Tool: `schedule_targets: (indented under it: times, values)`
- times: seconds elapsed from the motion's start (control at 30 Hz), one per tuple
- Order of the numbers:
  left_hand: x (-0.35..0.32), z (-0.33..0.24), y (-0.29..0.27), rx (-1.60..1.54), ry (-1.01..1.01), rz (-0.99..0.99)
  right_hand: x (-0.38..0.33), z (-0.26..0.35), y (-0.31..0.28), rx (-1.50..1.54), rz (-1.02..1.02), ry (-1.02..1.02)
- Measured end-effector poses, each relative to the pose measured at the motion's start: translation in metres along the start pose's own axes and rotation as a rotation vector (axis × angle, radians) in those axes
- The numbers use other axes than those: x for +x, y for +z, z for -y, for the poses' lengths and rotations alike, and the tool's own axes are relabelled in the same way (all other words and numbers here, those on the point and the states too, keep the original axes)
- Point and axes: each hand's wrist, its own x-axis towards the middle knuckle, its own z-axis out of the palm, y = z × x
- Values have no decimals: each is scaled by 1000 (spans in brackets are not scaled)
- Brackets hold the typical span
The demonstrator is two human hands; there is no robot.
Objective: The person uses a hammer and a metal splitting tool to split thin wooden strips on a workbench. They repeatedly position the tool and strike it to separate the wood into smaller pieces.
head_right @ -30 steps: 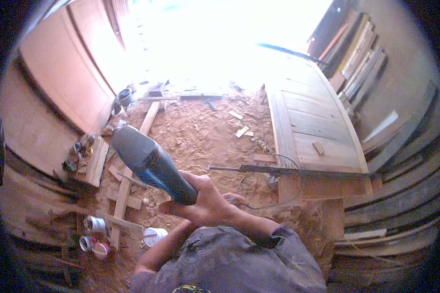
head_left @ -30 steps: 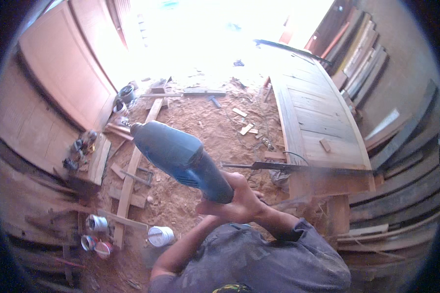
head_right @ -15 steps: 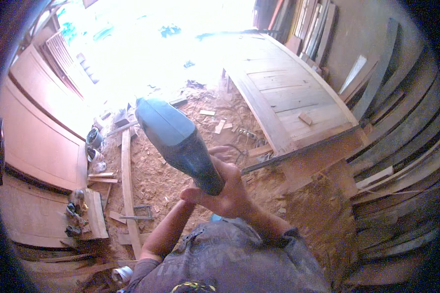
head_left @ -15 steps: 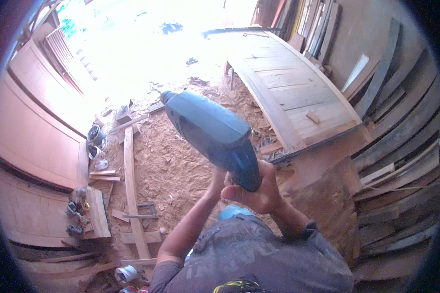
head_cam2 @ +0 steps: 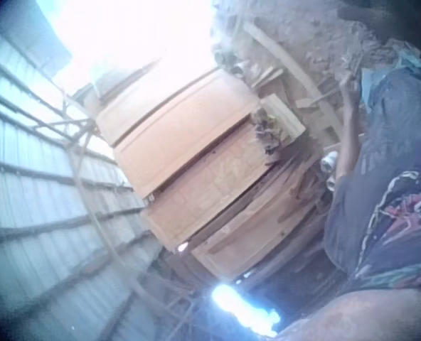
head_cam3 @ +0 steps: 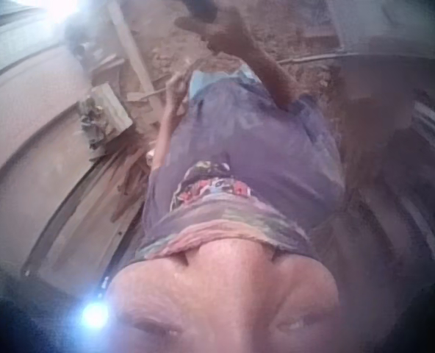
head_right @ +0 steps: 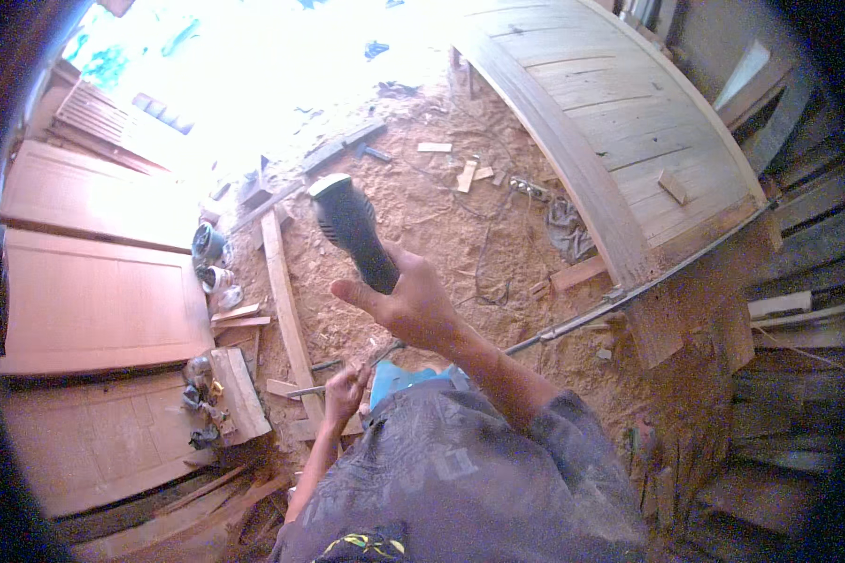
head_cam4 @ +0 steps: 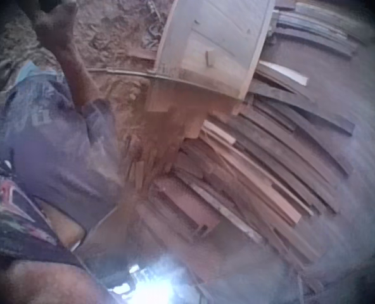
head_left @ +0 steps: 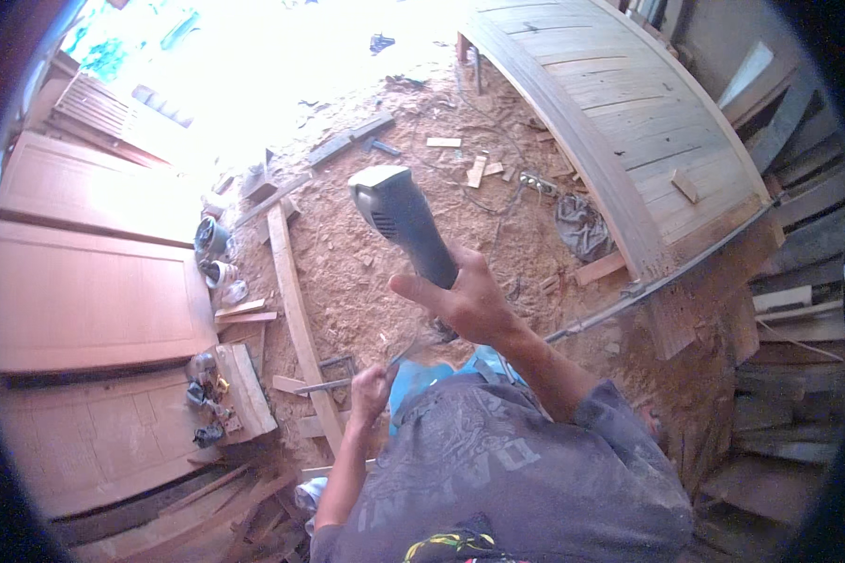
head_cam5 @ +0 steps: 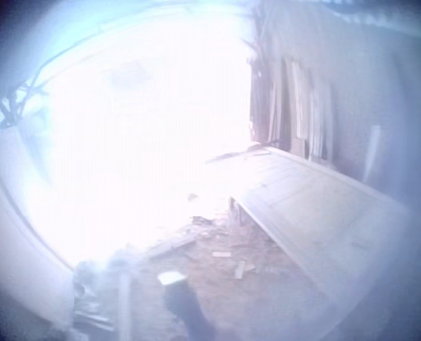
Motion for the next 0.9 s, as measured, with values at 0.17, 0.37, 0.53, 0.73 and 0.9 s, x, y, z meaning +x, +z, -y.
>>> schedule_targets:
  times: [0.17,0.37,0.53,0.73,0.9]
  values:
    - [-11,98,16,-239,-308,217,35,-63,6,-170,-163,306]
    - [69,182,-17,-107,17,172,34,-115,21,-12,-457,647]
    - [173,203,-66,146,59,64,22,-131,36,74,-713,693]
    - [307,165,-94,2,25,1,39,-144,41,134,-946,649]
    - [398,115,-84,-310,232,-53,87,-158,23,121,-1011,691]
